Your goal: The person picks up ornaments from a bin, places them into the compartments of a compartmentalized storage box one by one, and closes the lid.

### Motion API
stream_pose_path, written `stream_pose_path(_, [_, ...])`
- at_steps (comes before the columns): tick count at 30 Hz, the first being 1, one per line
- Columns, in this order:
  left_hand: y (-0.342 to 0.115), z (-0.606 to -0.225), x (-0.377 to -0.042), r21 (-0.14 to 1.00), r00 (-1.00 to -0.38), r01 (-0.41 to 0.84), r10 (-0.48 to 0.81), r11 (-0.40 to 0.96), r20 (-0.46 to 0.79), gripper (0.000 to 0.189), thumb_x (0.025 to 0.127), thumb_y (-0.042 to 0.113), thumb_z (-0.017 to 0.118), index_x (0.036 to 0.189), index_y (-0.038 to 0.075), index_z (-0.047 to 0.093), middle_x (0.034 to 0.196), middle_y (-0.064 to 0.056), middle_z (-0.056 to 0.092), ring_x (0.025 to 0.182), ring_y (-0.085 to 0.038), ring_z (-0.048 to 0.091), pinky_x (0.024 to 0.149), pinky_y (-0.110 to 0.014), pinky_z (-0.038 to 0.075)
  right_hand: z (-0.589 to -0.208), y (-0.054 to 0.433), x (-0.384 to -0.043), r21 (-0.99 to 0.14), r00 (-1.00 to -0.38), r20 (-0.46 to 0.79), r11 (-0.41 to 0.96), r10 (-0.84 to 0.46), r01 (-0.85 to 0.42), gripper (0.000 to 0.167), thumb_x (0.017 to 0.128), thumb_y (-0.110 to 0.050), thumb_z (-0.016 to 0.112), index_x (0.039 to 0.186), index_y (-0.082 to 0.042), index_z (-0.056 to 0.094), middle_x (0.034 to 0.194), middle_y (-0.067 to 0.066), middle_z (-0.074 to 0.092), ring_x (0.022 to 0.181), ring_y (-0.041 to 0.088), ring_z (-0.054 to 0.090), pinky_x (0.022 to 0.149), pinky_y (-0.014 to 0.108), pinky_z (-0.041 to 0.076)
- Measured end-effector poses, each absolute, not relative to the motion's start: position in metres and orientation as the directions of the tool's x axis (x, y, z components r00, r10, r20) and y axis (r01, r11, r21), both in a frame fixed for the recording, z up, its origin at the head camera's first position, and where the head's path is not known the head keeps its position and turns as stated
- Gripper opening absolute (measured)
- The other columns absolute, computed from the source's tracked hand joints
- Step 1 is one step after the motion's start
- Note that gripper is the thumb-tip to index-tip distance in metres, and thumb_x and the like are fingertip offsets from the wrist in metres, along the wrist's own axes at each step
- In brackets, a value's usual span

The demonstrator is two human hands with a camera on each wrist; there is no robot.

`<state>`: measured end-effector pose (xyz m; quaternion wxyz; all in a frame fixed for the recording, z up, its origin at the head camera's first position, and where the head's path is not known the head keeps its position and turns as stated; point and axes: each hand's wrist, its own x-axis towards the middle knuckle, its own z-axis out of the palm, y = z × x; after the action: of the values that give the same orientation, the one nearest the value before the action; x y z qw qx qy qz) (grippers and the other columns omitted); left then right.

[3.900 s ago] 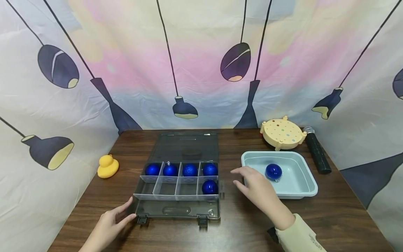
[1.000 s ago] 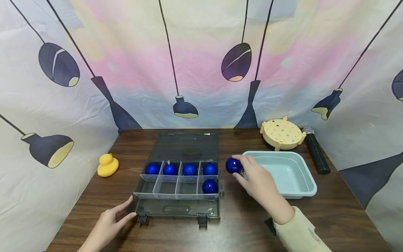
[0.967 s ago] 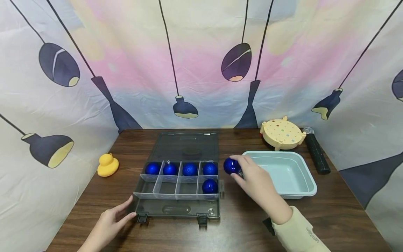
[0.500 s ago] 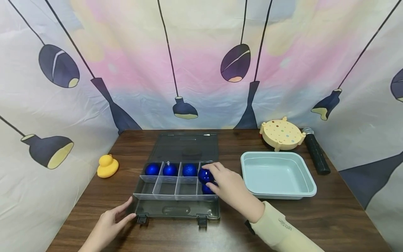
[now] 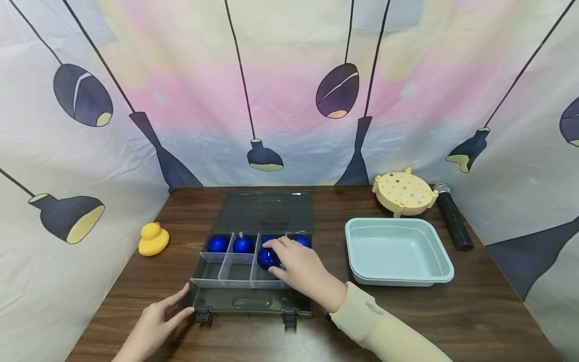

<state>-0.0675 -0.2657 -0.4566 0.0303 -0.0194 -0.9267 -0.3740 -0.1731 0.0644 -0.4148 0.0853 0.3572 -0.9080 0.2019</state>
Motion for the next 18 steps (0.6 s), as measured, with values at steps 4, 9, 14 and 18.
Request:
stream_pose_path(4, [-0.266,-0.457,-0.068,0.689,-0.997,0.061,0.013,0.722,0.075,0.052,0.088,0.016,0.073,0.13,-0.007,0.055,0.132,-0.017,0.054,0.112,-0.034,0.057,0.089,-0.041,0.051,-0.419,0.057,-0.175,-0.297,-0.734,0.255,0.672,-0.629,-0.679,0.053,0.086,-0.035,0.074,0.133,-0.019,0.055,0.123,0.001,0.06,0.102,0.017,0.063,0.079,0.033,0.056])
stream_pose_path(9, [-0.266,-0.456,-0.067,0.687,-0.997,0.057,0.012,0.724,0.07,0.052,0.088,0.017,0.073,0.13,-0.007,0.055,0.132,-0.017,0.054,0.112,-0.035,0.058,0.088,-0.042,0.051,-0.428,0.053,-0.177,-0.279,-0.721,0.24,0.665,-0.65,-0.693,0.052,0.086,-0.036,0.074,0.132,-0.019,0.056,0.119,0.0,0.061,0.097,0.013,0.062,0.077,0.03,0.056])
stream_pose_path(14, [-0.264,-0.456,-0.067,0.685,-0.996,0.071,0.014,0.725,0.088,0.051,0.087,0.014,0.073,0.129,-0.008,0.056,0.131,-0.018,0.054,0.112,-0.034,0.058,0.088,-0.041,0.051,-0.431,0.05,-0.178,-0.259,-0.71,0.236,0.661,-0.664,-0.704,0.051,0.087,-0.038,0.072,0.133,-0.02,0.056,0.12,0.0,0.061,0.102,0.014,0.061,0.079,0.03,0.055])
stream_pose_path(18, [-0.265,-0.456,-0.067,0.685,-0.996,0.073,0.013,0.725,0.092,0.051,0.086,0.013,0.074,0.129,-0.008,0.056,0.131,-0.017,0.055,0.112,-0.033,0.057,0.088,-0.041,0.051,-0.432,0.047,-0.179,-0.246,-0.705,0.223,0.661,-0.673,-0.709,0.051,0.088,-0.039,0.071,0.133,-0.02,0.058,0.122,0.0,0.06,0.104,0.014,0.061,0.08,0.03,0.055])
